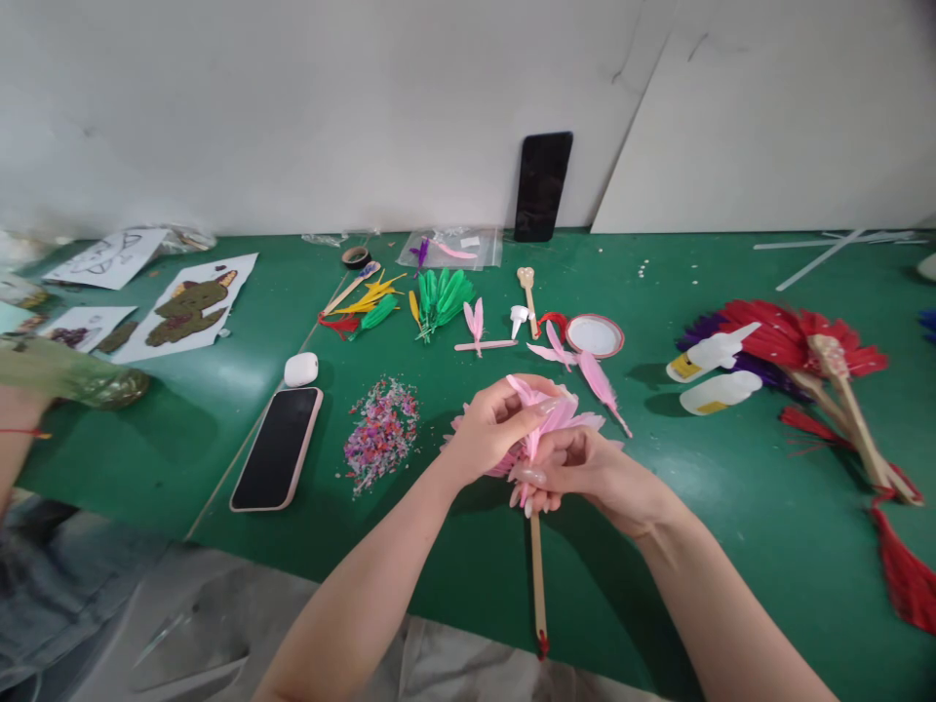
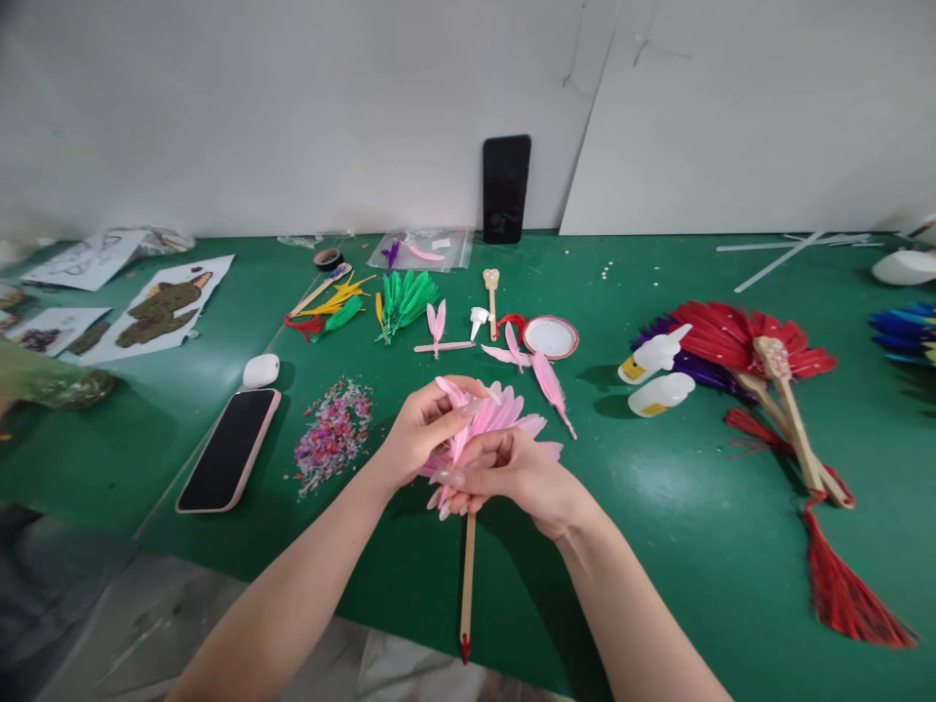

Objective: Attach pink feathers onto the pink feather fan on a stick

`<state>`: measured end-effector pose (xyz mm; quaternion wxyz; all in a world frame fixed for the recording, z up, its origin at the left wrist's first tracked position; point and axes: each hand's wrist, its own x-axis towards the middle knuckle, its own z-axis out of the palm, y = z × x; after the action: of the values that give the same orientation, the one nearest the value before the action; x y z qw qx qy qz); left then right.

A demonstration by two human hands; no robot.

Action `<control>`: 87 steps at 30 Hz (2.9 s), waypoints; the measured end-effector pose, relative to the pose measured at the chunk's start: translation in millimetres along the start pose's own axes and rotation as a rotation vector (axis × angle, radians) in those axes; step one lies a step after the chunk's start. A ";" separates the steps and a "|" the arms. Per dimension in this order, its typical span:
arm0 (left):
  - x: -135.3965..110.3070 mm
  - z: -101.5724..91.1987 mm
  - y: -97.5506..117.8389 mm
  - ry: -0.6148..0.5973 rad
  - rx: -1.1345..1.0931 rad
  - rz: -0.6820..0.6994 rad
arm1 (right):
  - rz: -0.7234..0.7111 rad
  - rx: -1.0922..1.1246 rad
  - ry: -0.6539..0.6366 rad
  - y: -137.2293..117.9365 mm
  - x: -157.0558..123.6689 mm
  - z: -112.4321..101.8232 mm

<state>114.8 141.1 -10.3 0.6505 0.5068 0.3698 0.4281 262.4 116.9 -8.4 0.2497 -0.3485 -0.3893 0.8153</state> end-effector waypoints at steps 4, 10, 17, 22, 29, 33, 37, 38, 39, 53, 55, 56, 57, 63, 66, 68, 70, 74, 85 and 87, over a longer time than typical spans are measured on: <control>0.5 -0.3 1.3 0.006 -0.006 -0.006 | 0.014 0.005 0.021 -1.9 -0.5 2.4; 1.3 -0.3 3.8 0.022 0.017 0.016 | 0.028 -0.004 0.026 -5.6 -2.2 4.9; 1.5 0.1 3.0 0.152 0.214 0.058 | 0.032 -0.120 0.182 -2.8 2.0 9.8; 1.5 -0.6 -2.5 0.270 0.400 0.128 | -0.046 -0.218 0.299 3.0 6.4 12.2; 3.1 0.9 3.9 0.151 0.343 0.033 | -0.131 -0.320 0.333 8.4 7.2 9.9; 5.1 -0.7 5.3 0.107 0.244 -0.008 | -0.155 -0.322 0.302 7.0 6.3 10.9; 6.8 -3.3 0.7 0.148 0.188 0.008 | -0.195 -0.343 0.290 5.2 5.0 12.7; 7.3 -3.8 -0.6 0.164 0.174 0.015 | -0.206 -0.341 0.293 4.8 4.4 12.8; 7.8 -4.3 -1.8 0.177 0.156 0.015 | -0.214 -0.337 0.295 4.4 3.8 12.9; 7.6 -5.5 0.9 0.279 -0.008 -0.058 | -0.354 -0.410 0.336 1.7 -1.0 17.9; 7.8 -5.9 0.6 0.280 -0.019 -0.043 | -0.368 -0.439 0.367 1.9 -1.6 18.8; 8.0 -6.1 0.3 0.282 -0.026 -0.031 | -0.374 -0.443 0.388 1.9 -2.0 19.4; 8.2 -6.2 -0.1 0.284 -0.035 -0.018 | -0.381 -0.444 0.411 2.0 -2.3 20.0; 8.5 -7.1 -1.1 0.295 -0.076 0.055 | -0.430 -0.428 0.527 0.8 -2.9 22.4; 8.7 -9.2 0.7 0.303 -0.111 0.068 | -0.456 -0.376 0.567 0.3 -2.4 19.6; 9.3 -10.9 2.4 0.320 -0.149 0.078 | -0.470 -0.344 0.570 0.4 -1.9 16.8; 10.1 -12.1 3.7 0.341 -0.181 0.092 | -0.471 -0.318 0.561 0.9 -1.2 14.6; 11.8 -12.9 3.1 0.371 -0.177 0.103 | -0.487 -0.285 0.548 1.7 1.2 13.1; 21.7 -29.1 -7.4 0.496 -0.098 0.189 | -0.710 -0.383 0.772 -1.4 -6.8 28.3; 20.2 -28.9 -6.0 0.488 -0.050 0.199 | -0.749 -0.447 0.693 -5.4 -4.8 42.7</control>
<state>96.8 169.1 -23.2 0.5090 0.4063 0.4532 0.6087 233.6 97.1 17.1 0.5558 -0.4784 -0.5452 0.4062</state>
